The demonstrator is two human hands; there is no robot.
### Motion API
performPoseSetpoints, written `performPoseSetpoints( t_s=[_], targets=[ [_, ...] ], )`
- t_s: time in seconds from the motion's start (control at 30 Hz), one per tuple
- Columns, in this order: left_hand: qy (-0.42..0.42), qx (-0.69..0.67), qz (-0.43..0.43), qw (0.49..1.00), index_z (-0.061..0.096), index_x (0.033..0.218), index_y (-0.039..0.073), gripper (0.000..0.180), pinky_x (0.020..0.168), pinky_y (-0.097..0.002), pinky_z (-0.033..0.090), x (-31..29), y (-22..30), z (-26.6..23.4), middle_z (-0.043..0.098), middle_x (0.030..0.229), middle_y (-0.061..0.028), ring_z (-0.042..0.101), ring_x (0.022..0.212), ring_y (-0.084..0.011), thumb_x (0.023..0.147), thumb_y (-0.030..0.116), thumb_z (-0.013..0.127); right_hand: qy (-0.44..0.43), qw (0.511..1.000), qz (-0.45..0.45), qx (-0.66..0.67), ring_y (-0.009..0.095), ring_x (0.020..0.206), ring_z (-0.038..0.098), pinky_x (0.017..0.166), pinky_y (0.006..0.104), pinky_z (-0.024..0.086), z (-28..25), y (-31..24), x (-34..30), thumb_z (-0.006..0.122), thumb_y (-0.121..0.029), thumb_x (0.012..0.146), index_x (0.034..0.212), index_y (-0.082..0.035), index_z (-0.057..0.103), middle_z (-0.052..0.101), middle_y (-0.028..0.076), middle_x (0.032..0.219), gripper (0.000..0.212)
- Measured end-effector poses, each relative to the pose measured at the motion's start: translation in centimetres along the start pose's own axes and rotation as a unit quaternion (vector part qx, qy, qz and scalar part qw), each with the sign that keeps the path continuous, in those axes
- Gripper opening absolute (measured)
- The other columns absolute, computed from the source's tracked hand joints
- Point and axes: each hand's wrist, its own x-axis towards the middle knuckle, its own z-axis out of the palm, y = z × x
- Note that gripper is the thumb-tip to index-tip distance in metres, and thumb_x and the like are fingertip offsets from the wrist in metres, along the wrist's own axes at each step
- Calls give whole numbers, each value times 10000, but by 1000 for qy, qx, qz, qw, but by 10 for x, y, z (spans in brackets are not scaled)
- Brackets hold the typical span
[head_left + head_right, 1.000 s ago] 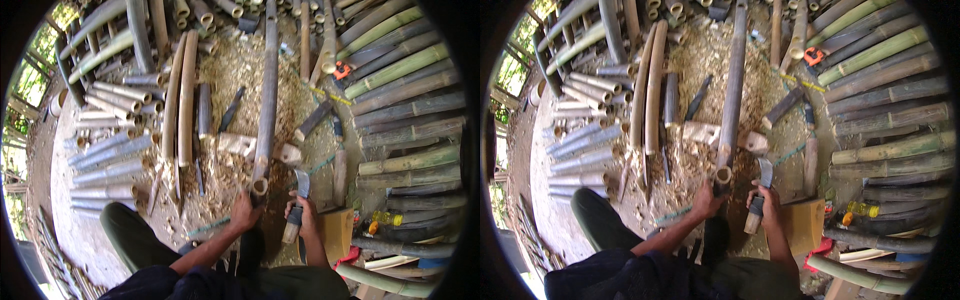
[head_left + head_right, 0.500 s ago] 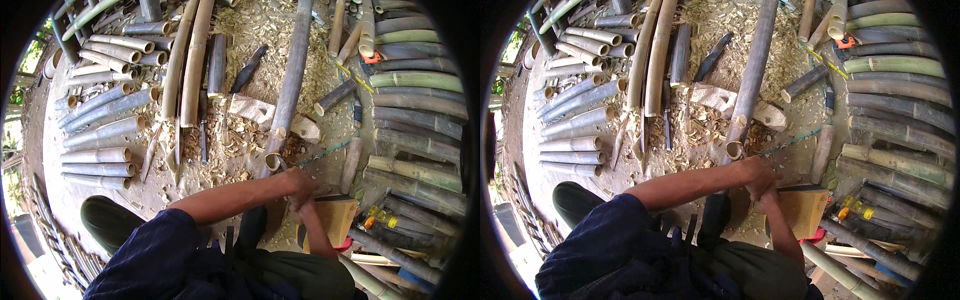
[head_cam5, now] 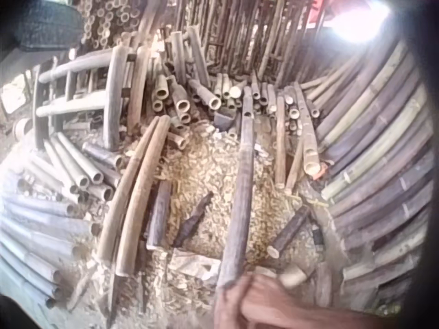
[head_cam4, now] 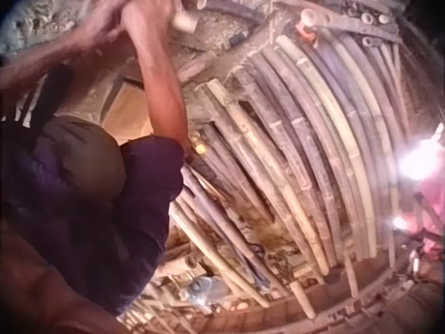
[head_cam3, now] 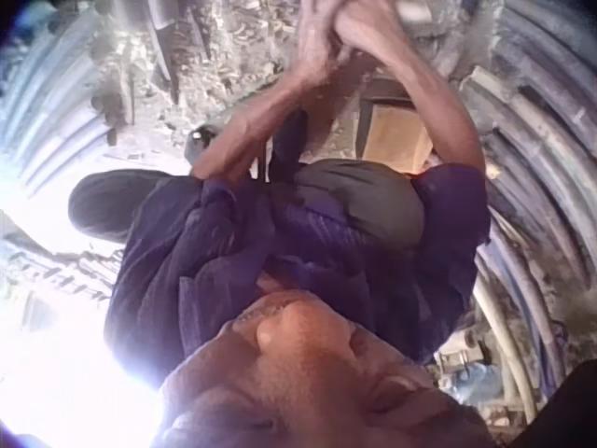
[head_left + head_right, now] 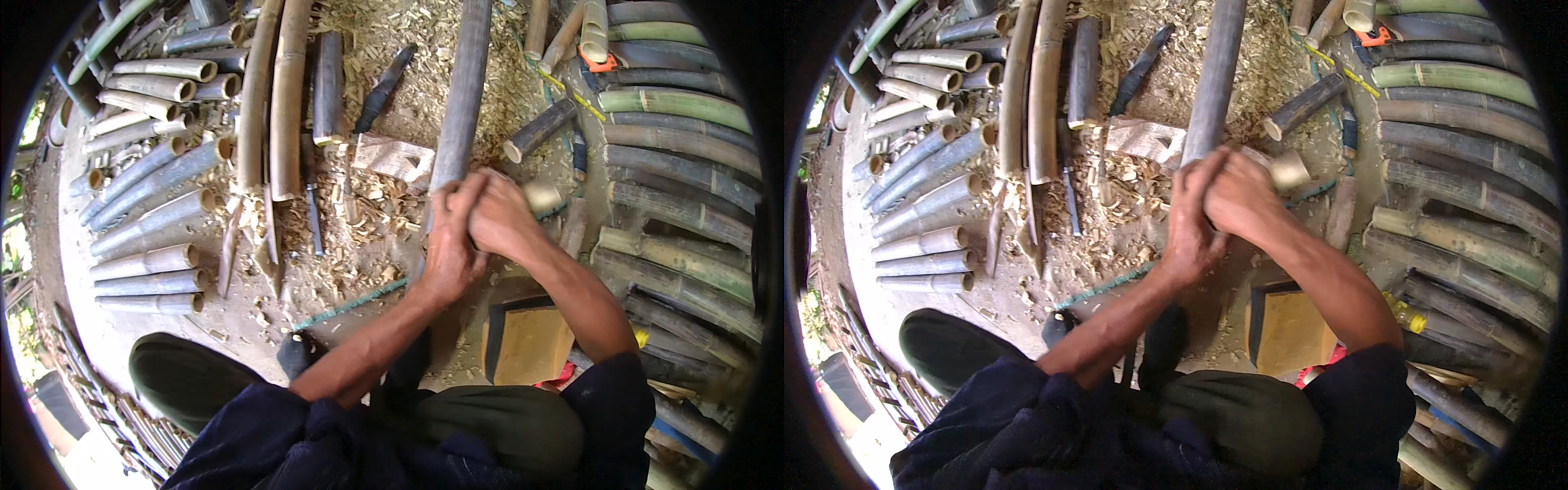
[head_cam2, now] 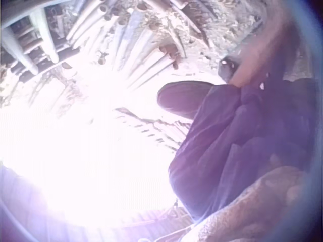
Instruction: The person sits on the ground in a workshop and uses a knife to split a long bamboo pole into smaller sections. They repeatedly strike the knife with a wooden mallet to drive it through the bamboo, then separate the split pieces by hand.
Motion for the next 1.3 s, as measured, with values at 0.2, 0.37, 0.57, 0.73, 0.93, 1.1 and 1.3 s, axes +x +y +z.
performPoseSetpoints(
  t_s=[0.2, 0.37, 0.57, 0.73, 0.93, 1.1, 1.3],
  targets=[
    [18, 39, -39, 998, 85, 1625, 35, 1090, 1173, -500, 382, -18, -1, 16, 325, 1477, -271, 410, 1356, -437, 754, -39, 735, -34, 988, -112, -98, 220, 787, 701, 671, 357, 534, 16, 17, 3, 815, -173, 669, 699, -140, 754, 726, 42, 746, 75],
    [-88, 51, -44, 994, 135, 1635, 109, 1140, 1176, -528, 380, -47, 14, 38, 294, 1501, -340, 359, 1384, -552, 712, -9, 794, -110, 982, 19, 152, 370, 918, 705, 810, 481, 568, 29, 7, -62, 763, -166, 730, 1007, -36, 689, 722, 188, 951, 315],
    [-266, 87, -68, 958, 179, 1630, 169, 1131, 1099, -540, 457, -43, 20, 18, 316, 1493, -361, 466, 1308, -565, 695, 21, 797, -201, 915, 162, 309, 385, 1104, 662, 930, 485, 539, 52, -9, -87, 703, -216, 847, 1315, -56, 558, 659, 226, 1203, 515],
    [-585, 137, -118, 791, 442, 1533, 138, 1032, 1085, -542, 461, -11, 18, -7, 364, 1507, -342, 477, 1330, -526, 594, 141, 872, -168, 756, 386, 501, 298, 1281, 569, 1074, 406, 474, 163, -75, -117, 683, -283, 922, 1448, -111, 465, 557, 165, 1386, 595],
    [-244, 254, -116, 929, 408, 1507, 101, 854, 1111, -586, 399, -55, 73, -99, 457, 1479, -331, 409, 1421, -501, 742, 211, 773, 235, 374, 251, 861, 198, 1107, 640, 1000, 395, 500, 76, -169, -62, 555, -353, 1051, 1286, -102, 557, 672, 89, 1161, 344],
    [-376, 380, -240, 810, 485, 1199, -22, 546, 889, -536, 518, -93, 72, -158, 672, 1072, -252, 699, 995, -439, 812, 256, 752, 38, 137, 242, 960, 278, 960, 701, 797, 426, 577, 80, -161, -61, 438, -377, 1101, 1165, -21, 637, 716, 152, 1065, 412],
    [-496, 593, -33, 633, 727, 828, 47, 94, 639, -397, 583, 23, 93, -143, 737, 797, -108, 761, 779, -263, 800, 134, 748, 92, -73, 153, 981, 288, 983, 734, 918, 418, 611, 92, -158, -37, 435, -280, 1114, 1236, 38, 638, 735, 174, 1134, 397]
  ],
)
